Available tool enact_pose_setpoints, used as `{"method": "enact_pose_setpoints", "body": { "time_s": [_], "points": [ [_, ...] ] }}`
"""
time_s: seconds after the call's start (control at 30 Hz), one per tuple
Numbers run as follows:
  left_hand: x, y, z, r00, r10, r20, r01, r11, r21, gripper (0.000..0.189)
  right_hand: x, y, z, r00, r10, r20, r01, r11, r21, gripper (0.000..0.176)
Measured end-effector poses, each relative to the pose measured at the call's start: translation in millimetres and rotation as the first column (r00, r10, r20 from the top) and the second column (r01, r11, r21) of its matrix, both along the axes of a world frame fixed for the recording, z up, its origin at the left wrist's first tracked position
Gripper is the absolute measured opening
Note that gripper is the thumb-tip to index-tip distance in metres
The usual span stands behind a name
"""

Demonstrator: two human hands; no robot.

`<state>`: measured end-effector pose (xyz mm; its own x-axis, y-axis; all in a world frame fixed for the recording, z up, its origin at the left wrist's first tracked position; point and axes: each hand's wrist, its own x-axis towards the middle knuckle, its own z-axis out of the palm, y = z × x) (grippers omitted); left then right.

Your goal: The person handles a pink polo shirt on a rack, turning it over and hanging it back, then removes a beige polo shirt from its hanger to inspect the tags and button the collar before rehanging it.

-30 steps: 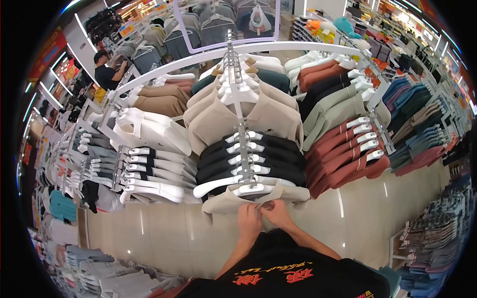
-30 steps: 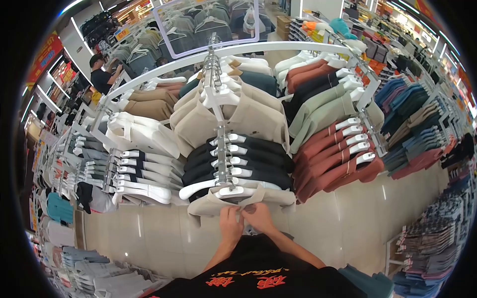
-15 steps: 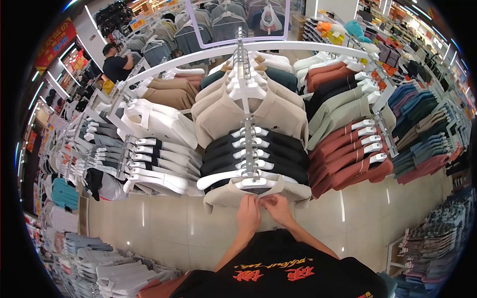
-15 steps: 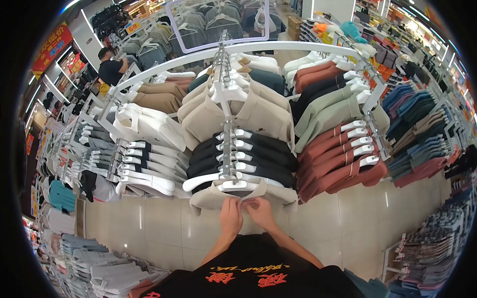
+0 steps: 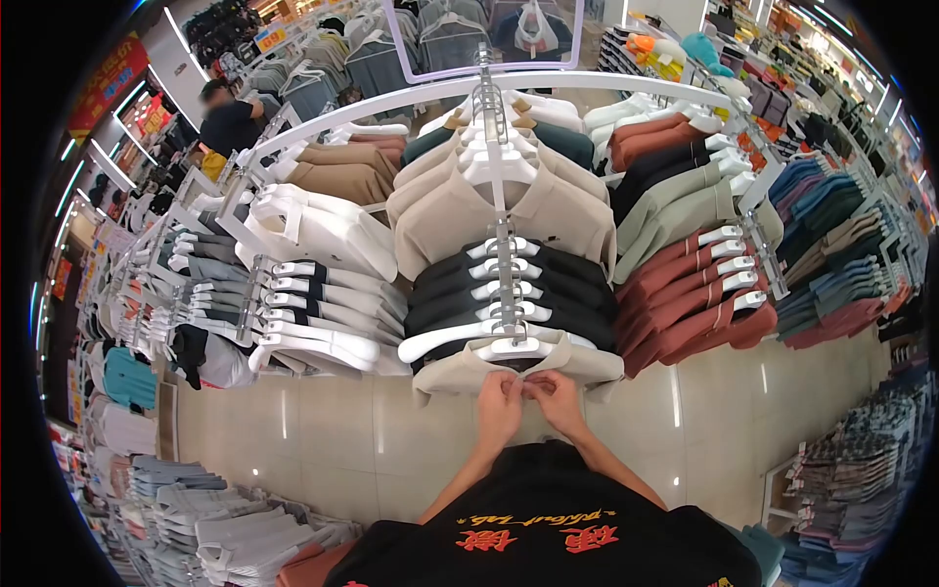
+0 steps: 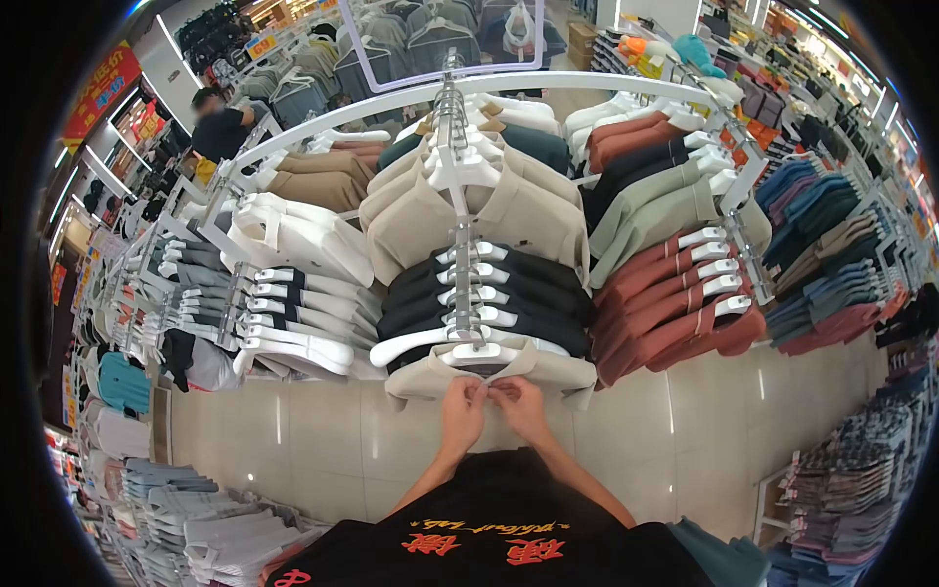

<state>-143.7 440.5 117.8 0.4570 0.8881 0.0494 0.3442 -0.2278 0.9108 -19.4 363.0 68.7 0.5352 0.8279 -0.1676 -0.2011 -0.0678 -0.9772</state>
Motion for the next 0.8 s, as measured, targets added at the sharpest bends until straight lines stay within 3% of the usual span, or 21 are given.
{"method": "enact_pose_setpoints", "body": {
  "time_s": [0.1,0.2,0.3,0.4,0.8],
  "points": [
    [0,-2,-28,0.981,0.09,0.169,-0.038,0.956,-0.291,0.014,-3,-5,1,1.0,-0.01,-0.02,0.01,1.0,0.016,0.02],
    [-4,1,-38,0.979,0.083,0.188,0.003,0.909,-0.418,0.015,-3,-6,3,1.0,-0.01,0.001,0.01,1.0,0.019,0.02],
    [-4,2,-36,0.982,0.07,0.175,0.008,0.913,-0.409,0.015,-5,-7,5,1.0,-0.016,0.012,0.016,1.0,0.01,0.02],
    [-3,3,-23,0.998,0.023,0.054,-0.003,0.942,-0.335,0.016,-6,-7,3,0.999,-0.024,0.047,0.024,1.0,0.005,0.02],
    [-3,-9,-10,1.0,0.024,-0.013,-0.022,0.989,0.148,0.015,-11,-3,5,0.998,-0.031,-0.05,0.031,1.0,0.005,0.02]
  ]
}}
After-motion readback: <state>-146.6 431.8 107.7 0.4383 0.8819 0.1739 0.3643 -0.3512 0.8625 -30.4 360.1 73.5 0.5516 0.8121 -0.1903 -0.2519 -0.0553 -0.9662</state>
